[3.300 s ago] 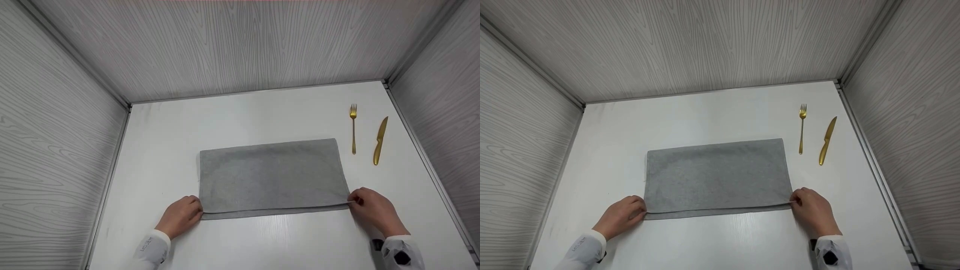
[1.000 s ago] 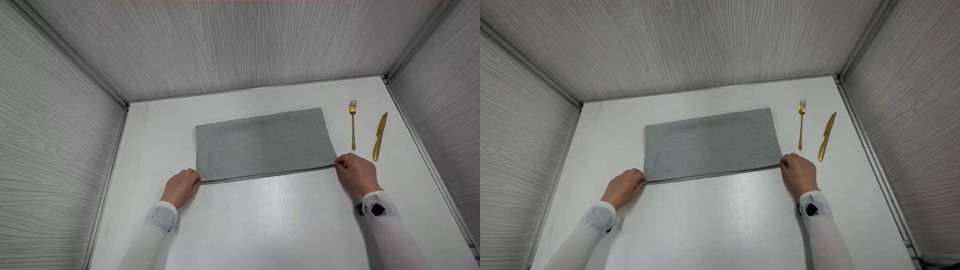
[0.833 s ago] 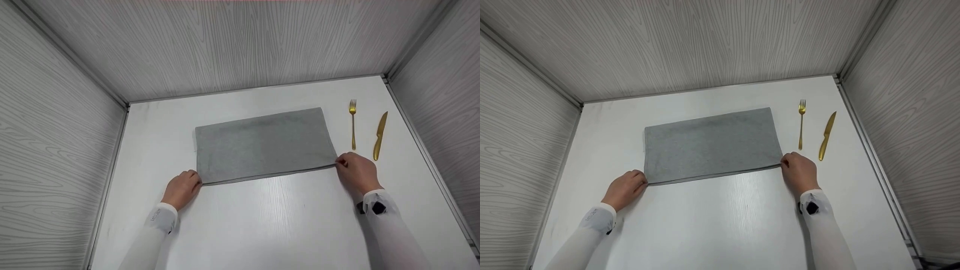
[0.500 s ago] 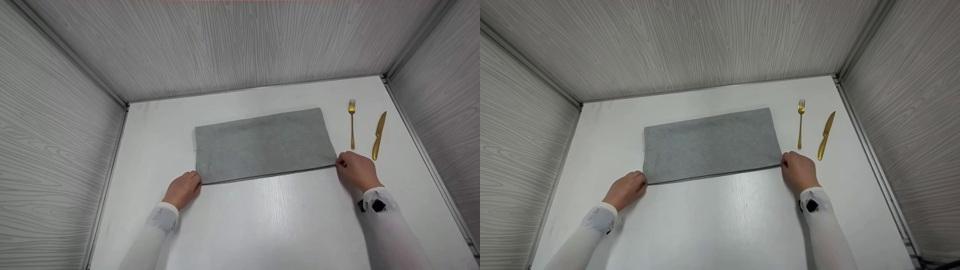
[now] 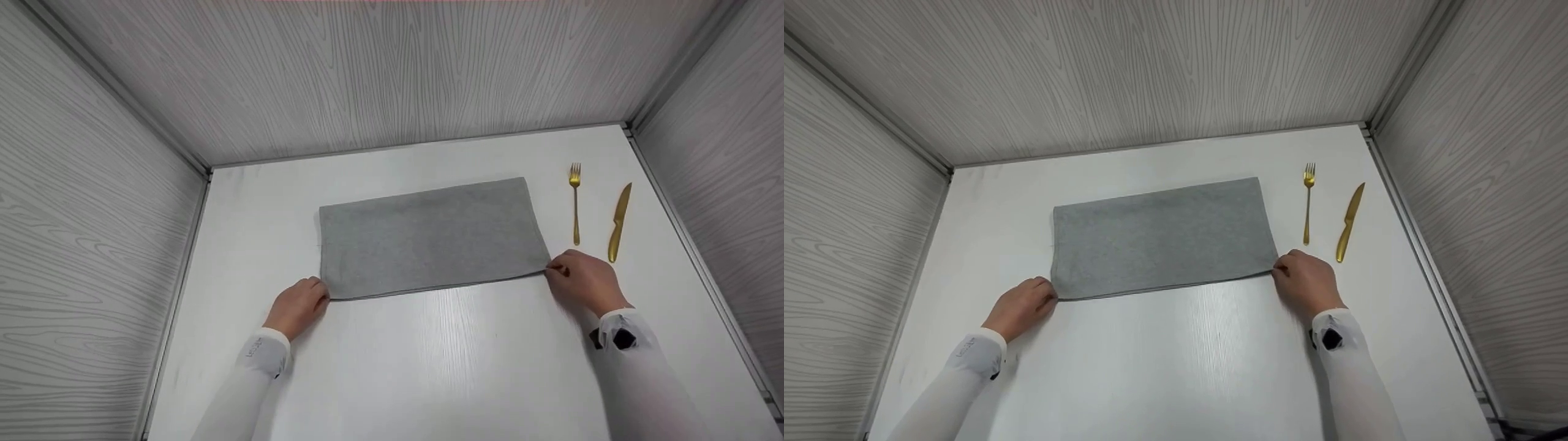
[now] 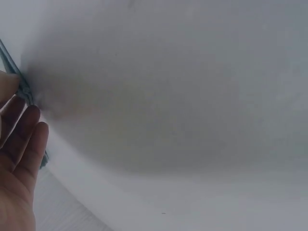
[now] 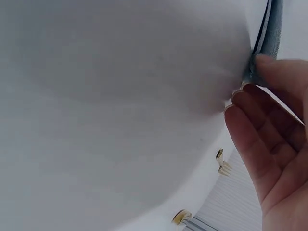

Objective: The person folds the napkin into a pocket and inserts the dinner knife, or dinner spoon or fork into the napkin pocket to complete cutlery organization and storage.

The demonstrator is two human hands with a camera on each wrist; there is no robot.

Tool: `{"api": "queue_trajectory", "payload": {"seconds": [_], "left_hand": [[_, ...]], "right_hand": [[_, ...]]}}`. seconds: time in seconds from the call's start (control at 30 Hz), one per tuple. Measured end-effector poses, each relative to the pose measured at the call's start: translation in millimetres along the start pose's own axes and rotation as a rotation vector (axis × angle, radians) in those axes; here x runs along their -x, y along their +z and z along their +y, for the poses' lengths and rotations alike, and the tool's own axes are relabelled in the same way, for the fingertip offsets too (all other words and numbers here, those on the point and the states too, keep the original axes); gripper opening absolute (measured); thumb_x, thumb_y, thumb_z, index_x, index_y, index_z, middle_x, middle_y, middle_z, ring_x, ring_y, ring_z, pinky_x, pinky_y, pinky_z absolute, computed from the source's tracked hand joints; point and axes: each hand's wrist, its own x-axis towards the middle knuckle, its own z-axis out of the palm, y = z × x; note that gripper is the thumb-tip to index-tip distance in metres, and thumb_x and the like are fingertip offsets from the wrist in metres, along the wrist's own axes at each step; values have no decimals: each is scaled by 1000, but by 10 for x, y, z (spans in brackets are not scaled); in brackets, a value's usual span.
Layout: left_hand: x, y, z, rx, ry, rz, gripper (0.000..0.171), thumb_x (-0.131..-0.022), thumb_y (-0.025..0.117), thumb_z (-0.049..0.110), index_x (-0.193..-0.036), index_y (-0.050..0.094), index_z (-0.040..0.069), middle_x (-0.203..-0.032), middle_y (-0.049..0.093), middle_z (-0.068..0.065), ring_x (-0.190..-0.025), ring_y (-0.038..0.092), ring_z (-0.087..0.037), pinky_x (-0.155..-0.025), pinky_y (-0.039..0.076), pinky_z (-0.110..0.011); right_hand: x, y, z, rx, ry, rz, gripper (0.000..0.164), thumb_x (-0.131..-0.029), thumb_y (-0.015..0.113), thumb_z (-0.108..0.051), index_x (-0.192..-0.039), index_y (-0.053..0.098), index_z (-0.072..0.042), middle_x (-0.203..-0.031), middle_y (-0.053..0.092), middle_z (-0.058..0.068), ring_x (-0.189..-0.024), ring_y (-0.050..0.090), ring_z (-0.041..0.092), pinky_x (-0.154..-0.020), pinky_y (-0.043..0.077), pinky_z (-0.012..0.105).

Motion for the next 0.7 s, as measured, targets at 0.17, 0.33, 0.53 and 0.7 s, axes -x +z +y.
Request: {"api": "queue_trajectory", "payload": {"seconds": [0.17,0.33,0.53,0.7], "left_hand": [[-6,0,0,26,-27,-10,4,-94,71,18,-91,68,17,-90,63,4,-78,58,-12,-68,54,-30],[-17,7,-18,16,-38,-40,4,-94,71,20,-96,70,17,-96,66,2,-84,62,-16,-73,56,-32],[-78,-31,-21,-23,-42,-68,10,-95,68,26,-95,73,17,-98,67,1,-86,63,-18,-75,55,-34],[-245,-85,82,-22,-46,-76,34,-100,58,35,-127,66,16,-132,61,-7,-122,58,-27,-104,48,-42]], "right_hand": [[13,14,24,-51,-3,11,11,-93,71,-27,-97,78,-20,-92,68,-6,-79,64,15,-69,52,38],[3,23,39,-87,25,-37,8,-92,72,-25,-97,76,-20,-94,66,-4,-83,64,17,-72,51,40],[-60,1,7,-99,58,-59,11,-93,70,-28,-96,75,-18,-97,64,0,-87,62,22,-75,51,42],[-240,-37,-126,-27,-39,21,20,-97,65,-24,-106,74,-8,-114,66,12,-111,59,34,-92,50,54]]}}
